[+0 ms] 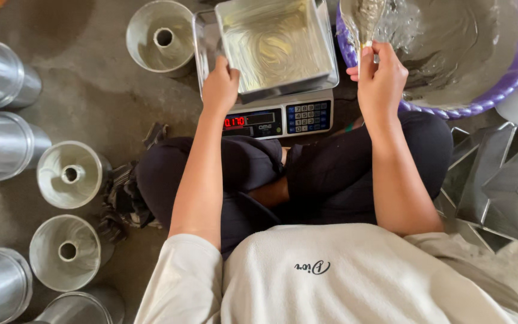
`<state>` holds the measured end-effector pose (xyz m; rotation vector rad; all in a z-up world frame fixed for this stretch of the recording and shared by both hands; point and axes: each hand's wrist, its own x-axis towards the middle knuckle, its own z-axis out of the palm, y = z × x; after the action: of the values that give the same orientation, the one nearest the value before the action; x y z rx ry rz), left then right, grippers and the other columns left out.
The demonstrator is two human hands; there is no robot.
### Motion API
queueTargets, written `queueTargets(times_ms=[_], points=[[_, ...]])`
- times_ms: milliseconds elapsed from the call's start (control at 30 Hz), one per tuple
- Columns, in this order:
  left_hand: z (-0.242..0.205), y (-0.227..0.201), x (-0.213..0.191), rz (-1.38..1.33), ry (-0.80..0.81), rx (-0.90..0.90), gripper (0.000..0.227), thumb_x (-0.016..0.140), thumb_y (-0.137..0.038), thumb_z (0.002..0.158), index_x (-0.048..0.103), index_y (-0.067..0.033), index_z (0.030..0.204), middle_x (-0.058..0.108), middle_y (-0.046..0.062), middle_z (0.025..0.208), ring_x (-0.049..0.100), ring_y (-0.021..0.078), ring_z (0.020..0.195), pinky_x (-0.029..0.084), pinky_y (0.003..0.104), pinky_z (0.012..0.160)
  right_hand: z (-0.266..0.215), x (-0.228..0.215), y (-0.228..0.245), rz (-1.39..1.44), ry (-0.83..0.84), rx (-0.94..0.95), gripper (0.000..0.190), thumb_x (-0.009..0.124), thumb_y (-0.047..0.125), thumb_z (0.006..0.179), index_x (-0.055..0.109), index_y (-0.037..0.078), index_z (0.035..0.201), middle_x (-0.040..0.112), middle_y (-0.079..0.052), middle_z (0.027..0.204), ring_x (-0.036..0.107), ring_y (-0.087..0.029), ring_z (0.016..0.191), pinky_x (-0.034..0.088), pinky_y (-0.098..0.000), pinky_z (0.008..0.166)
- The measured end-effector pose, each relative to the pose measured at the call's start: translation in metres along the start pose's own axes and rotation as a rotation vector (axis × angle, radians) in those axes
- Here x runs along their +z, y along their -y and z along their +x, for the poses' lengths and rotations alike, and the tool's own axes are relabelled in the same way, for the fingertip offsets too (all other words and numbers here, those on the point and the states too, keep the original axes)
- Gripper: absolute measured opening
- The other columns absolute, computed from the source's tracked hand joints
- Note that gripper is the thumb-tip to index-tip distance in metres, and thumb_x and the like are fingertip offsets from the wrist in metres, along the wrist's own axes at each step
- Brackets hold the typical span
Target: The person scoops a gray paste from a large purple bowl into a rectangular metal container placed on a digital scale, levels the surface with a spoon, and sets the filled container aside. This is repeated for multiple containers.
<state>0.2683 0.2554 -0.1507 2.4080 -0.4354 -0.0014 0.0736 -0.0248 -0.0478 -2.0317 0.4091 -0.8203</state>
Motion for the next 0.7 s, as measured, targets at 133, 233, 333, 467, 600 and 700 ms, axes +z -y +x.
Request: queueTargets(times_ms=[133,233,333,467,600,700], points=[[0.006,0.011,0.003,-0.017,-0.024,0.02,0.022,0.057,-0.031,0.1,0.055,-0.01,0.107,0.073,0.017,0.09,0.068,0.0429,0.085,0.05,0.054,0.072,-0.001,0.005,-0.008,0.054,0.011,-0.055,0.019,0.058,0.009,0.115,0.061,-0.009,0.108,0.071,-0.013,0.091,0.08,-0.02,0.078,0.062,-0.0266,0.063],[0.01,0.005,-0.009,-0.005,0.008,-0.022,0.025,0.056,-0.035,0.102,0.055,-0.0112,0.112,0.073,0.017,0.096,0.068,0.0414,0.091,0.05,0.053,0.075,-0.001,0.009,-0.011,0.094,0.018,-0.041,0.019,0.058,0.009,0.115,0.06,-0.009,0.107,0.07,-0.011,0.089,0.08,-0.02,0.079,0.062,-0.0266,0.062],[0.002,-0.014,-0.022,0.046,-0.15,0.094,0.038,0.062,-0.04,0.099,0.054,-0.0079,0.118,0.07,0.02,0.106,0.063,0.0427,0.095,0.049,0.052,0.076,-0.003,0.011,-0.014,0.125,0.035,-0.02,0.019,0.057,0.009,0.115,0.06,-0.008,0.107,0.07,-0.011,0.089,0.08,-0.02,0.08,0.063,-0.0269,0.063],[-0.055,-0.052,-0.011,0.036,-0.521,0.367,0.041,0.055,-0.033,0.104,0.051,0.0016,0.126,0.059,0.02,0.117,0.055,0.0387,0.109,0.044,0.049,0.093,-0.004,0.011,-0.018,0.153,0.021,0.002,0.02,0.055,0.01,0.116,0.06,-0.008,0.108,0.071,-0.011,0.091,0.08,-0.02,0.078,0.063,-0.0275,0.063],[-0.129,-0.101,0.057,0.391,0.326,0.595,0.02,0.054,-0.016,0.103,0.064,-0.0065,0.117,0.059,0.01,0.124,0.055,0.0311,0.117,0.045,0.044,0.099,-0.003,0.009,-0.023,0.304,-0.029,0.06,0.022,0.052,0.012,0.115,0.059,-0.008,0.11,0.077,-0.014,0.108,0.078,-0.02,0.073,0.063,-0.0286,0.061],[-0.158,-0.099,0.092,0.35,0.26,0.795,0.024,0.055,-0.016,0.095,0.063,-0.0103,0.116,0.055,0.006,0.141,0.05,0.0313,0.129,0.04,0.046,0.109,-0.003,0.006,-0.024,0.346,-0.062,0.094,0.023,0.051,0.014,0.115,0.06,-0.007,0.111,0.077,-0.014,0.109,0.077,-0.019,0.072,0.064,-0.0296,0.06]])
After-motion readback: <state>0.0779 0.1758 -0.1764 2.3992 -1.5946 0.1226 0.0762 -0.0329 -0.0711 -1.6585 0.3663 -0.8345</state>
